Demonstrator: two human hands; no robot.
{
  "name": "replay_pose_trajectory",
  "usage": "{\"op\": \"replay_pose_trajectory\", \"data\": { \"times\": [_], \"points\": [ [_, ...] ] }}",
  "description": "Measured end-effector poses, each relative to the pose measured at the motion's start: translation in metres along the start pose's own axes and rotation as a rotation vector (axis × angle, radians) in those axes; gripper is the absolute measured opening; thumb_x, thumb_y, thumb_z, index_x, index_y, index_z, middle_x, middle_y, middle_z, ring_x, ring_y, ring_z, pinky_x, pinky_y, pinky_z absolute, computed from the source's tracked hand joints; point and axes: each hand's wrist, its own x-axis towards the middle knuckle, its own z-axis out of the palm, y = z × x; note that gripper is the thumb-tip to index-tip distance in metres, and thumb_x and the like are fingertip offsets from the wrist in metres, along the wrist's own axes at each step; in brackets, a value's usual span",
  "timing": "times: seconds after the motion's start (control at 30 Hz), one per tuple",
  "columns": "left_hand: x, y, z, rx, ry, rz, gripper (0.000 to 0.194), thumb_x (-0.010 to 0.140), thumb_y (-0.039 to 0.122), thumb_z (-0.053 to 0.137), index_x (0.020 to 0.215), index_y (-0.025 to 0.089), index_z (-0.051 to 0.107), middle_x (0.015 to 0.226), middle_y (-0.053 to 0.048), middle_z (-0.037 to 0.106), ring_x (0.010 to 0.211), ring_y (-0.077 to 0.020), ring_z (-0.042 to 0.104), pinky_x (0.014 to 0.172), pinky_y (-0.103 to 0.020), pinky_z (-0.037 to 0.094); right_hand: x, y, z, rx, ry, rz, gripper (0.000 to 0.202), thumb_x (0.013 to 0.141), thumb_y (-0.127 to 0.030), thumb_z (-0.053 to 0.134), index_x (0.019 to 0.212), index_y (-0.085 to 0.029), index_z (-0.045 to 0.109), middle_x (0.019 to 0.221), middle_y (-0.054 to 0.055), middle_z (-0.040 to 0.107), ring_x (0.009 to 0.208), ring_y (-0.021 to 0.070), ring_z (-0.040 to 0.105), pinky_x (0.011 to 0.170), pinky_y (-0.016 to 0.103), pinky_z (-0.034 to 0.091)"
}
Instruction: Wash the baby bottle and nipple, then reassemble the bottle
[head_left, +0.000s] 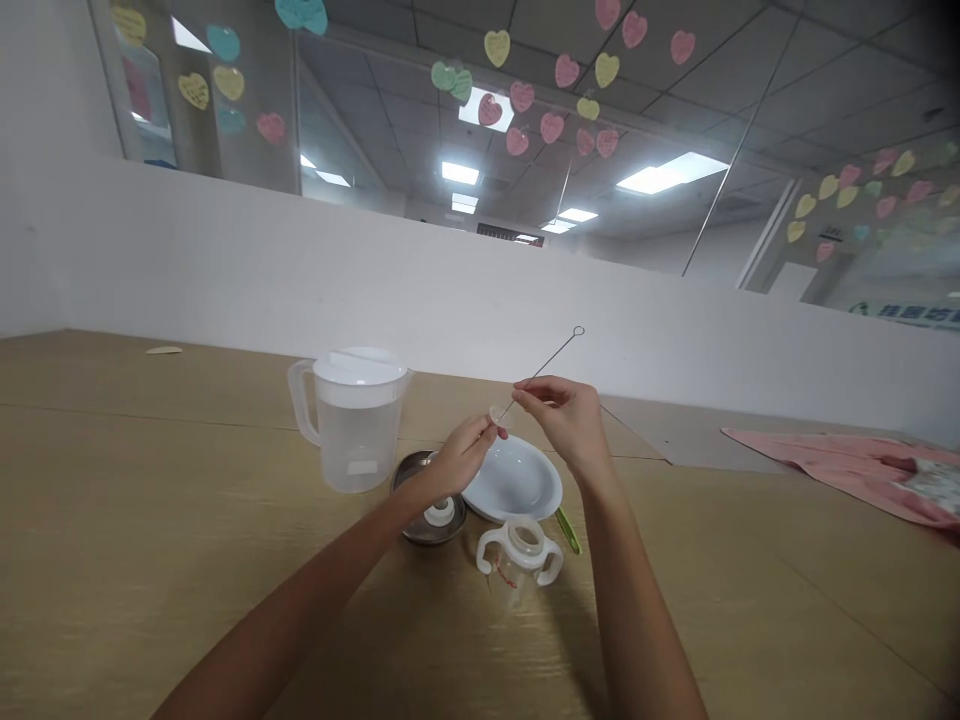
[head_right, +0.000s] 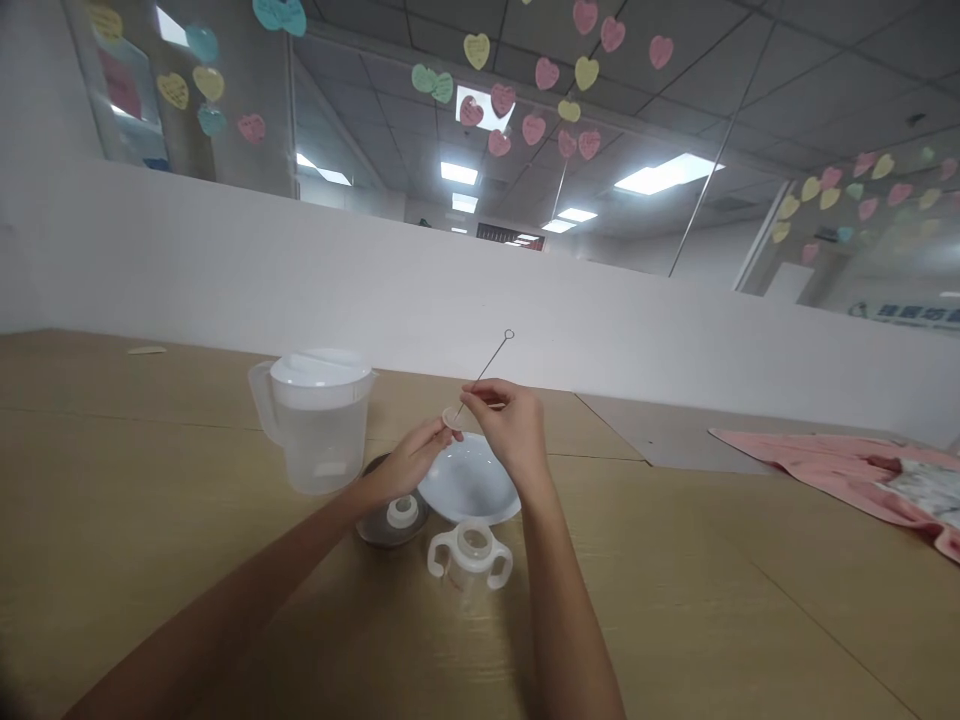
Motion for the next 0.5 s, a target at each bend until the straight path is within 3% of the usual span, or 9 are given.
{"op": "replay_pose_trajectory", "data": {
  "times": [0.13, 0.27, 0.37, 0.5],
  "points": [
    [0.003, 0.001, 0.000, -0.017, 0.010, 0.083, 0.029, 0.092, 0.036, 0.036, 0.092, 0.017, 0.057, 0.096, -0.008, 0.058, 0.097, -0.0208, 0.052, 0.087, -0.033, 0.042, -0.001, 0.004, 0.003, -0.016, -0.056, 0.012, 0.018, 0.065, -0.034, 0.068, 0.071, -0.016, 0.070, 0.078, 0.007, 0.072, 0.069, 0.0175, 0.064, 0.067, 0.030, 0.050],
    [0.004, 0.003, 0.000, -0.008, -0.017, 0.132, 0.029, 0.093, 0.036, 0.036, 0.092, 0.016, 0.057, 0.094, -0.007, 0.058, 0.093, -0.0198, 0.053, 0.086, -0.033, 0.043, -0.005, -0.003, 0.004, -0.191, -0.105, -0.022, 0.017, 0.069, -0.034, 0.063, 0.072, -0.017, 0.068, 0.073, 0.005, 0.070, 0.059, 0.0140, 0.058, 0.058, 0.026, 0.044],
    [0.003, 0.006, -0.001, 0.042, -0.024, 0.125, 0.029, 0.093, 0.036, 0.036, 0.088, 0.017, 0.057, 0.089, -0.005, 0.058, 0.090, -0.0191, 0.053, 0.083, -0.032, 0.043, -0.013, -0.022, -0.002, -0.324, -0.042, -0.091, 0.024, 0.078, -0.039, 0.056, 0.075, -0.018, 0.068, 0.061, 0.000, 0.062, 0.050, 0.0109, 0.049, 0.052, 0.024, 0.037],
    [0.001, 0.010, 0.000, 0.118, -0.065, 0.132, 0.030, 0.094, 0.034, 0.035, 0.090, 0.017, 0.059, 0.090, -0.005, 0.060, 0.090, -0.0192, 0.053, 0.083, -0.031, 0.043, -0.028, -0.049, -0.011, -0.281, 0.062, -0.191, 0.038, 0.086, -0.047, 0.046, 0.079, -0.017, 0.068, 0.052, -0.003, 0.051, 0.050, 0.0098, 0.044, 0.050, 0.022, 0.032]
  ]
}}
